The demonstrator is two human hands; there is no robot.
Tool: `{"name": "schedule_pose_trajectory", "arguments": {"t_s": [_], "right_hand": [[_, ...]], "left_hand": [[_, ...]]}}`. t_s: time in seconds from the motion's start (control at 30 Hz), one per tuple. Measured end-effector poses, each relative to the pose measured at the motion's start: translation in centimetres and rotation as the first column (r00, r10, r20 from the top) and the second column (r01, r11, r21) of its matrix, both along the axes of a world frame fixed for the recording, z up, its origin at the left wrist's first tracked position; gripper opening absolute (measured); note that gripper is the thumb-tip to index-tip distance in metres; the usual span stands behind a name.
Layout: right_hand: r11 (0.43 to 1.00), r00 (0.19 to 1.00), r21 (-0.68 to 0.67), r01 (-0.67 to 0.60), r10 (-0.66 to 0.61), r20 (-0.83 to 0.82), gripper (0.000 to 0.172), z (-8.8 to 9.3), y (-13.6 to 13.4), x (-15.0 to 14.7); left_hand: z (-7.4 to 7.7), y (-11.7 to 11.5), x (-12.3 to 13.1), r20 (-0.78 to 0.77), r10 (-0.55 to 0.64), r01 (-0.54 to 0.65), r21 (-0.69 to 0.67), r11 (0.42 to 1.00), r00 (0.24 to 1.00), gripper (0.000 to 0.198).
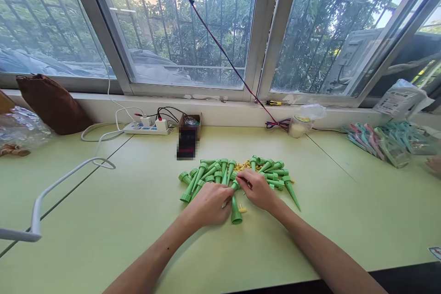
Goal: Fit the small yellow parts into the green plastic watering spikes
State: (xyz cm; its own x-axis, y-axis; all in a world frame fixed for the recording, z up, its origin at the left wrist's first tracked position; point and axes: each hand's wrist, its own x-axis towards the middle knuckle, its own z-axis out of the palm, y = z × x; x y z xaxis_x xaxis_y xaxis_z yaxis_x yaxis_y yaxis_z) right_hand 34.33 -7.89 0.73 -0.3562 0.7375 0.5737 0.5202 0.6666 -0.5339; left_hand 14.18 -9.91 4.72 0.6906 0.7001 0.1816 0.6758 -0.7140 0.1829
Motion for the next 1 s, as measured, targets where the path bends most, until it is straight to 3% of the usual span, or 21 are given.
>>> {"name": "schedule_pose_trajectory", "arguments": {"t_s": [0.27,0.53,1.0], "right_hand": [[1.0,1.0,0.002,-0.008,0.008,-0.007,0.014,-0.2,0.1,0.0],[1.0,1.0,-0.001,-0.011,0.011,-0.004,0.016,0.1,-0.1,-0.1],[1.0,1.0,0.007,-0.008,0.008,-0.01,0.017,-0.2,0.1,-0.1]], "left_hand": [[-0.2,-0.3,0.1,-0.129,-0.01,0.015,0.039,0.999,0.992,0.004],[-0.5,-0.3,0.1,-0.047,-0.014,0.015,0.008,1.0,0.999,0.011],[-1.4,0.0,-0.1,-0.061,-0.011,0.013,0.027,1.0,0.998,0.014]]}}
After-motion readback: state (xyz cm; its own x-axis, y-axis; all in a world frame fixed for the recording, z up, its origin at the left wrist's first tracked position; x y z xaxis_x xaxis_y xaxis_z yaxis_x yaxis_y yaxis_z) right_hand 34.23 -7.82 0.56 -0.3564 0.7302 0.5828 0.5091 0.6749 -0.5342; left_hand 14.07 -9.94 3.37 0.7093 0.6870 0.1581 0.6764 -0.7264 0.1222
